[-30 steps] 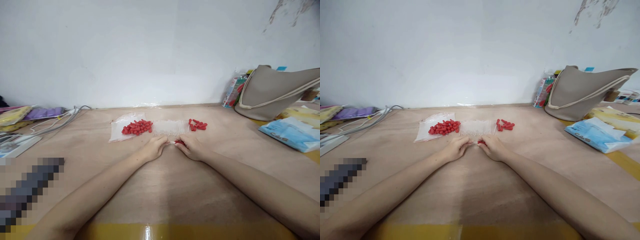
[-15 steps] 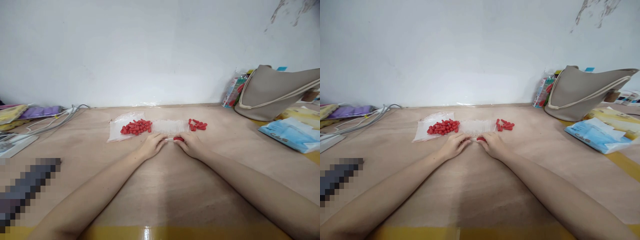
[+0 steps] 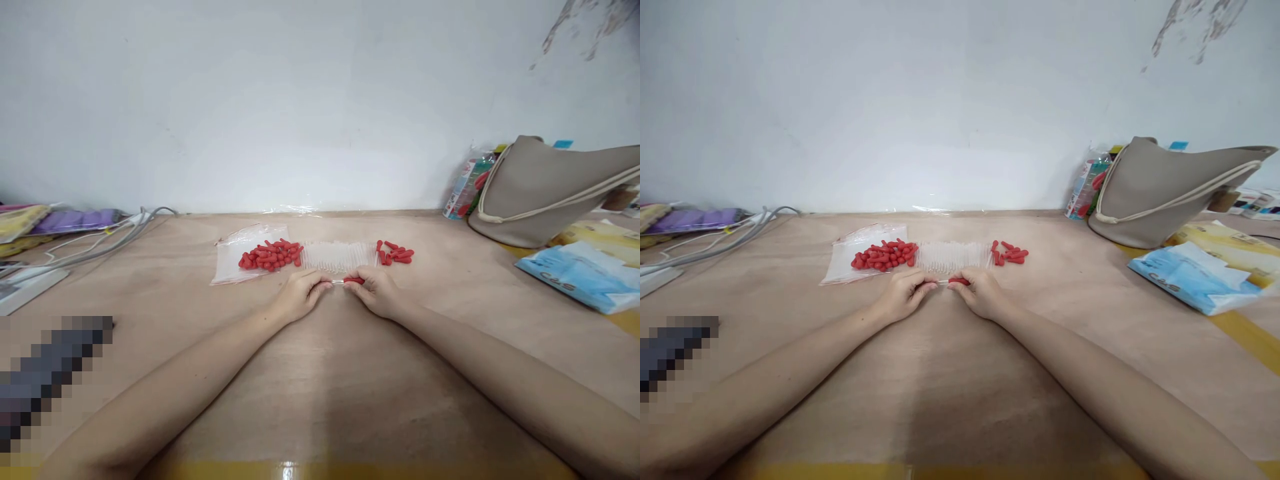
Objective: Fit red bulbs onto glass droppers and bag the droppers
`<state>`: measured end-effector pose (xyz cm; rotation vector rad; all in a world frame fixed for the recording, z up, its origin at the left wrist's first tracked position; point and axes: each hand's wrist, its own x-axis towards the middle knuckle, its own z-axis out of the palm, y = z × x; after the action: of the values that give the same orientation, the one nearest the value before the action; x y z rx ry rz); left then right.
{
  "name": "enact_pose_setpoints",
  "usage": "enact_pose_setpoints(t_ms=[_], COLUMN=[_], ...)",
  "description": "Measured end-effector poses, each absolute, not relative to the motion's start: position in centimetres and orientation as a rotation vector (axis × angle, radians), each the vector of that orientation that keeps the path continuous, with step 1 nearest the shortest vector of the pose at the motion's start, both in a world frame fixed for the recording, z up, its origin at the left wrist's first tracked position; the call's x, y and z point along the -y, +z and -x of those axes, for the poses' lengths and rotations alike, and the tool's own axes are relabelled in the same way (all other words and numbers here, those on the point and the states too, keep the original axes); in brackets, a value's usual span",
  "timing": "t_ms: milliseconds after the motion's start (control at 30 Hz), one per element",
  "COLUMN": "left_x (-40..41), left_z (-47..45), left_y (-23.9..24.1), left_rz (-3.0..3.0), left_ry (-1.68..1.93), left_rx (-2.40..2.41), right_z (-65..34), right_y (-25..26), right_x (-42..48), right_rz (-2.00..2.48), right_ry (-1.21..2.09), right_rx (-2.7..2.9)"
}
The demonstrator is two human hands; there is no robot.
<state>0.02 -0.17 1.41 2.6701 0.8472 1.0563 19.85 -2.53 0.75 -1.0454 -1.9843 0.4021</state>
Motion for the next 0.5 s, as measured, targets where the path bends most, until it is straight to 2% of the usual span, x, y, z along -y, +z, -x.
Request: enact_pose_setpoints(t_ms=[500], left_x=[0.20], left_z=[0.05], left_y=[1.07], left_rz=[-2.792], left_ry=[0.907], left_rx=[-0.860], right_z=[-20.06], right_y=[0.59], right_x=[2.42], right_rz=[0.984], right_ry=[0.263], right_rx=[2.188])
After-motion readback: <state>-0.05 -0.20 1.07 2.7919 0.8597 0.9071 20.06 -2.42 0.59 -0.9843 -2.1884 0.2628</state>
